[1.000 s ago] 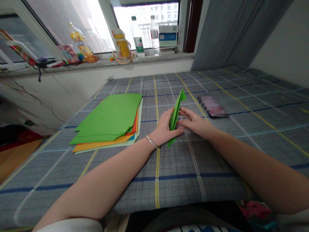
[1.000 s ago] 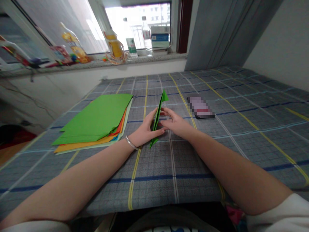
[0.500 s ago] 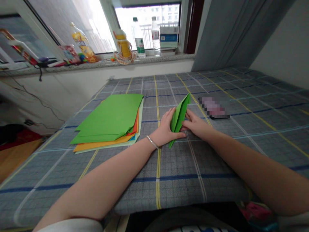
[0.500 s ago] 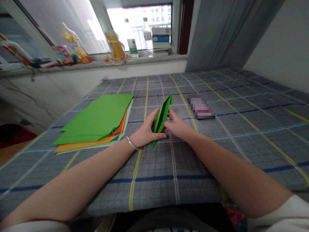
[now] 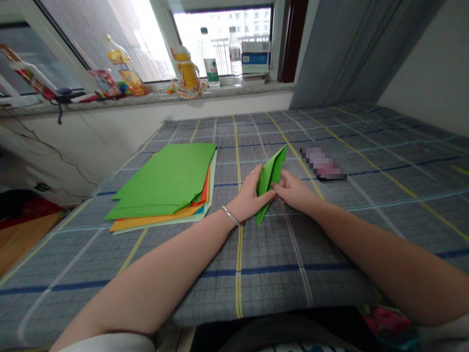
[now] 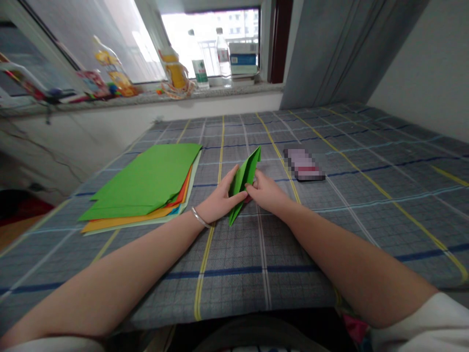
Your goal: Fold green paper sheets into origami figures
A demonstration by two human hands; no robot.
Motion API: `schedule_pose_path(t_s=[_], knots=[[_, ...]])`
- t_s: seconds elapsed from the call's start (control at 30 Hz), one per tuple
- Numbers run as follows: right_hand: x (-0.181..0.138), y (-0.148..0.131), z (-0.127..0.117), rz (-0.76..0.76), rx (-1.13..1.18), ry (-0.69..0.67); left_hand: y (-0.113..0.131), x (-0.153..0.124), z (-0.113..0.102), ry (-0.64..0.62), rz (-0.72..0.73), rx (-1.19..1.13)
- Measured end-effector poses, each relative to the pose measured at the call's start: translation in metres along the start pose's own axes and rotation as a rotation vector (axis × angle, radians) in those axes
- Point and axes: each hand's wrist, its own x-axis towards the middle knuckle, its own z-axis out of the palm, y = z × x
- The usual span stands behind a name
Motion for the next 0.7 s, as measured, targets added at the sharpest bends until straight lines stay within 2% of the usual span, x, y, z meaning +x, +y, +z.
schedule_pose_path(t_s=[0.2, 0.37, 0.57, 0.7], knots=[[-0.004, -0.004, -0.003, -0.091, -0.144, 0.068, 0.002, 0.0, 0.002, 0.079, 0.003, -0.222], [-0.006, -0.006, -0.01, -0.102, -0.217, 0.122, 0.004, 0.001, 0.001, 0.118, -0.032, -0.398], [-0.006, -0.007, -0.017, -0.126, -0.327, 0.133, 0.002, 0.005, -0.003, 0.215, 0.022, -0.267], [-0.005, -0.005, -0.021, -0.149, -0.296, 0.14, -0.003, 0.007, -0.005, 0.239, 0.023, -0.237]])
